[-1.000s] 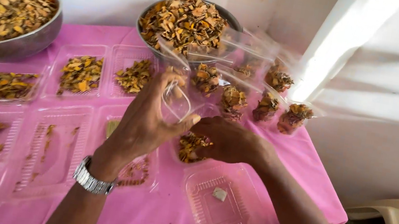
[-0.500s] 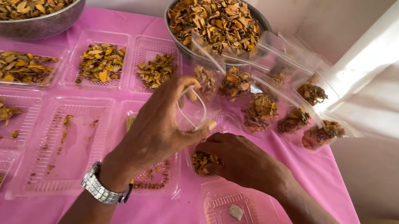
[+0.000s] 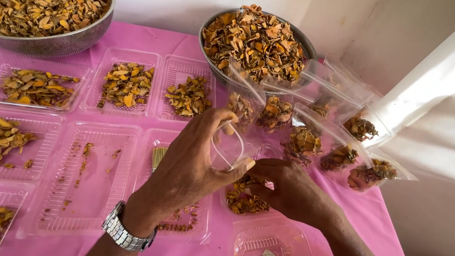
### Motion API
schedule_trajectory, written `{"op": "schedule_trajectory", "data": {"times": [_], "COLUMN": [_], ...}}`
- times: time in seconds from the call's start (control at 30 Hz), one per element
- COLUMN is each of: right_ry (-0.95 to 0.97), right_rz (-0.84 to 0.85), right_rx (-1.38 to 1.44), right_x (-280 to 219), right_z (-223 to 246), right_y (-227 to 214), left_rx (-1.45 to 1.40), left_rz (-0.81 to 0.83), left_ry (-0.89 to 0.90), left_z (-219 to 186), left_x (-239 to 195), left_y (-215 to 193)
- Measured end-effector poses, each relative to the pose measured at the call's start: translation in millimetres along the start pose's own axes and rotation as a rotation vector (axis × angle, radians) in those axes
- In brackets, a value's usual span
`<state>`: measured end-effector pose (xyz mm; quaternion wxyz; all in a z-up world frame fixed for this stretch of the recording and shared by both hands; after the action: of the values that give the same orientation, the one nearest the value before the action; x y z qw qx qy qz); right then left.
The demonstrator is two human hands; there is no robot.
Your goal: Sorting dried tea leaves from trays and packaging them into small plastic bags
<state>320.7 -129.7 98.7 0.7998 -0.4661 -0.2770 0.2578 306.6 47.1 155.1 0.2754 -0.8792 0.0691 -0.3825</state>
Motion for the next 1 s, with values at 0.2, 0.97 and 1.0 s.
{"op": "schedule_trajectory", "data": {"times": [0.2, 0.97, 1.0], "right_ry": [-0.071, -0.064, -0.064], "right_rz": [-0.091, -0.338, -0.336], "right_rx": [-0.015, -0.079, -0.079], "right_x": [-1.6, 0.6, 1.3], "right_z": [-2.2, 32.3, 35.5], "right_y": [7.2, -79.7, -88.2], "left_rx": [0.002, 0.150, 0.149], "left_rz": [-0.002, 0.026, 0.025], "left_ry": [-0.085, -0.060, -0.061], "left_z": [7.2, 20.2, 19.2], "left_x": [2.5, 2.1, 2.2], "left_y": [-4.6, 5.9, 5.8]}}
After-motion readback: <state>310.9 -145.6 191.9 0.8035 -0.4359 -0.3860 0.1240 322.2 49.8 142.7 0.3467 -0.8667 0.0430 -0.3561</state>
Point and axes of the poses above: each hand's wrist, its own x-axis towards the middle knuckle, its own y-axis out of the palm, z = x × y, the point moved 6 cm from there along x, towards the middle knuckle, and after that the axes turned 3 degrees about x, right-handed, at the moved point
